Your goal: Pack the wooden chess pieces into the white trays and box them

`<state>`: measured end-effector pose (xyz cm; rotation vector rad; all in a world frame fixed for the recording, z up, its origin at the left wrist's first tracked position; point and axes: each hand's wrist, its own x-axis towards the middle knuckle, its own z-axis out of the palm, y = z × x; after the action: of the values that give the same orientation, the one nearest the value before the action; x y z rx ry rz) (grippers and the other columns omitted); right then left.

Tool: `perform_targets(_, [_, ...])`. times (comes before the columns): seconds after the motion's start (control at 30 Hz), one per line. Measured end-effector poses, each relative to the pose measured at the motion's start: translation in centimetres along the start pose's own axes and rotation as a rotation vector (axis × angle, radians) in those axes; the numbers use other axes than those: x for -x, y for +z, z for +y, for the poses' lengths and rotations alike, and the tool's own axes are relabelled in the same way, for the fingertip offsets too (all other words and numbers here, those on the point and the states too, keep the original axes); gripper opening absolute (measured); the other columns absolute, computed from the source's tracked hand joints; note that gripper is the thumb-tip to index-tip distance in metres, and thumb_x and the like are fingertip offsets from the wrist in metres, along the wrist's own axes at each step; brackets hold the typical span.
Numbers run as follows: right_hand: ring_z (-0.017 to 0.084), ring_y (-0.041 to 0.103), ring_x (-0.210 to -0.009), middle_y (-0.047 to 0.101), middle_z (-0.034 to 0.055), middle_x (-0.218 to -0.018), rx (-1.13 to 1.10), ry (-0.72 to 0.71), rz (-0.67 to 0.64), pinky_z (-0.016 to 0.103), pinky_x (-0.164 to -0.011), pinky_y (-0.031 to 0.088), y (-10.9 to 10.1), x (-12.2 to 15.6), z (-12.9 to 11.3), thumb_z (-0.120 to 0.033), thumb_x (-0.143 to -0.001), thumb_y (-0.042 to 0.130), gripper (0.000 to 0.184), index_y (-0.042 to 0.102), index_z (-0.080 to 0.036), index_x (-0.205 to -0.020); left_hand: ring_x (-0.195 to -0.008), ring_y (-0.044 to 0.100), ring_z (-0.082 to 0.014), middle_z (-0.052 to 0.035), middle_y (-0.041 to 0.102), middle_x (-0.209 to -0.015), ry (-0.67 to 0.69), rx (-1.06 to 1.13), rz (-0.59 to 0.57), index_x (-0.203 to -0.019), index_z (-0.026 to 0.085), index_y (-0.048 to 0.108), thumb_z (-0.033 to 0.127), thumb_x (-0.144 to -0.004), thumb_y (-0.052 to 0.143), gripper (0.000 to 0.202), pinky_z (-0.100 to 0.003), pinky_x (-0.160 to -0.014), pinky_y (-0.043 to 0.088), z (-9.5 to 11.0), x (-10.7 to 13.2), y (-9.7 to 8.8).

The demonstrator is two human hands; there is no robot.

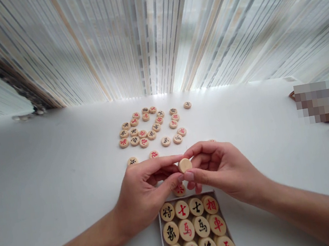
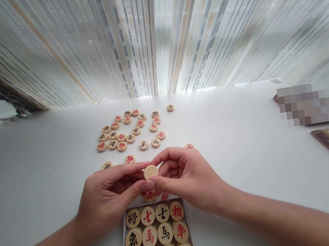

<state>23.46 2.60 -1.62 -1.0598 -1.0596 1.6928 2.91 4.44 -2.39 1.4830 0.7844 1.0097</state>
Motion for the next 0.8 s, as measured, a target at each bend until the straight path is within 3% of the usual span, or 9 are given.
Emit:
perform_targets(0.13, [0.014, 0.072, -0.055, 0.077, 0.0009, -0.067, -0.022, 0.044, -0.002, 0.021, -0.05, 0.058, 0.2, -0.1, -0.2, -0.031, -0.057, 0.107, 0.045, 0.073, -0.017, -0.084, -0.081, 0.083, -0.0166, -0.0054, 0.087, -0.098, 0.122, -0.135, -0.042, -0.116, 0.019, 0.084, 0.005, -0.089, 0.079, 0.031, -0.021, -0.074, 0.068, 0.1, 0.0, -0.2])
perform_targets(0.3, [0.011, 0.067, -0.05, 0.072, -0.0009, -0.059, 0.044, 0.044, -0.012, 0.018, -0.048, 0.054, 0.5, 0.1, -0.7, -0.037, -0.068, 0.102, 0.036, 0.073, -0.016, -0.074, -0.078, 0.081, -0.0141, -0.0045, 0.087, -0.098, 0.23, -0.276, -0.092, -0.117, 0.018, 0.083, 0.004, -0.087, 0.081, 0.034, -0.019, -0.072, 0.064, 0.3, -0.2, -0.4])
perform_targets(0.53, [0.014, 0.072, -0.058, 0.077, 0.0033, -0.07, -0.009, -0.003, -0.071, 0.022, -0.054, 0.062, 0.5, 0.1, -1.1, -0.04, -0.08, 0.094, 0.029, 0.084, -0.015, -0.088, -0.079, 0.081, -0.0144, -0.002, 0.085, -0.092, 0.073, -0.033, -0.056, -0.12, 0.024, 0.083, 0.007, -0.091, 0.079, 0.033, -0.021, -0.074, 0.067, 0.0, 0.0, -0.2])
perform_targets(0.7, [0.013, 0.072, -0.059, 0.079, 0.004, -0.072, -0.07, 0.034, -0.064, 0.021, -0.058, 0.064, 0.4, 0.0, -0.8, -0.029, -0.073, 0.099, 0.031, 0.084, -0.015, -0.096, -0.079, 0.081, -0.0139, -0.0032, 0.086, -0.094, 0.043, 0.006, -0.049, -0.12, 0.023, 0.084, 0.007, -0.092, 0.079, 0.033, -0.019, -0.076, 0.068, -0.1, 0.0, -0.2])
perform_targets(0.8, [0.01, 0.07, -0.057, 0.077, 0.0017, -0.068, -0.072, 0.06, -0.078, 0.017, -0.055, 0.06, 0.3, -0.1, -0.7, -0.028, -0.07, 0.101, 0.031, 0.082, -0.014, -0.09, -0.079, 0.081, -0.0126, -0.0026, 0.087, -0.098, 0.072, -0.02, -0.063, -0.12, 0.025, 0.085, 0.004, -0.09, 0.079, 0.036, -0.017, -0.075, 0.067, -0.1, -0.1, -0.2])
